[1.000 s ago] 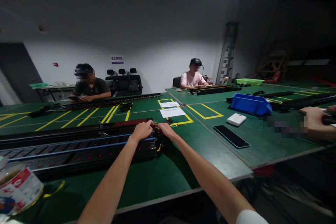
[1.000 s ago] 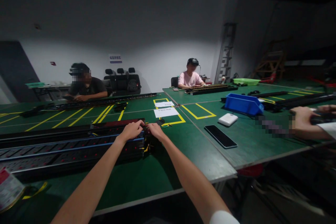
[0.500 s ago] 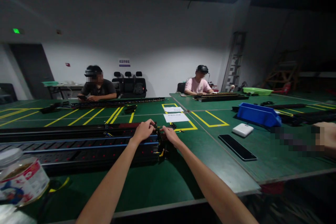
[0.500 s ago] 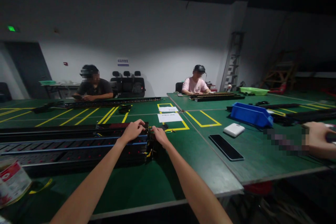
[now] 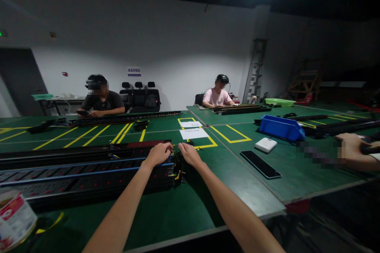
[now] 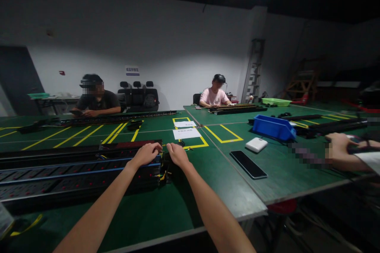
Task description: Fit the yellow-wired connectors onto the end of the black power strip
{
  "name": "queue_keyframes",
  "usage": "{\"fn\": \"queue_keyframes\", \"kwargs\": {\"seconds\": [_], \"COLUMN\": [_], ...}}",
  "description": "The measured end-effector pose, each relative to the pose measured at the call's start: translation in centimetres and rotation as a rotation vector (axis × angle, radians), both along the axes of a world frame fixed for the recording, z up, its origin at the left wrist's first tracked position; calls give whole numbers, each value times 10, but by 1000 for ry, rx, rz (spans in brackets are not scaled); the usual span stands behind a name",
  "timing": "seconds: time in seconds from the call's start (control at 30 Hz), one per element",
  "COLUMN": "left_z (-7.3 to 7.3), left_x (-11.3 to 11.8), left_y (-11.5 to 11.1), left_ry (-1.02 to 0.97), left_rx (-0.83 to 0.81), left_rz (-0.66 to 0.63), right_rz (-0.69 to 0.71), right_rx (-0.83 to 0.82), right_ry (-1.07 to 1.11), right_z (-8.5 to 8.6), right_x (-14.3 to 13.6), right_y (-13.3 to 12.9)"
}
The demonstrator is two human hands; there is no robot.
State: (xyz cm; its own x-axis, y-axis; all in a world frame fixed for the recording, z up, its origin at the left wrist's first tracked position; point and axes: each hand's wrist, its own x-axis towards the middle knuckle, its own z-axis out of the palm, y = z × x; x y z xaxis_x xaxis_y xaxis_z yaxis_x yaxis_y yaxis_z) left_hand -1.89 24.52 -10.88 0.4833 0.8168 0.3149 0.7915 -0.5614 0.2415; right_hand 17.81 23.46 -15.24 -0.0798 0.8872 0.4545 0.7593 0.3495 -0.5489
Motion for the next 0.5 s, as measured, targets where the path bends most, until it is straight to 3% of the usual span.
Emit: {"fn": "queue_keyframes", "kwargs": {"seconds": [0.3,0.5], "left_z": [-1,-2], "left_x": [-2,-2], "left_y": [3,5], "left_ry": [13,44], "left_rx": [4,-11], "left_rz": [-36,-18], "right_rz": [-550,-497], "right_rx": [-156,-254], "right_ry": [-229,-139], "right_z": [10,7], "right_x": [55,83], "right_y": [1,4]}}
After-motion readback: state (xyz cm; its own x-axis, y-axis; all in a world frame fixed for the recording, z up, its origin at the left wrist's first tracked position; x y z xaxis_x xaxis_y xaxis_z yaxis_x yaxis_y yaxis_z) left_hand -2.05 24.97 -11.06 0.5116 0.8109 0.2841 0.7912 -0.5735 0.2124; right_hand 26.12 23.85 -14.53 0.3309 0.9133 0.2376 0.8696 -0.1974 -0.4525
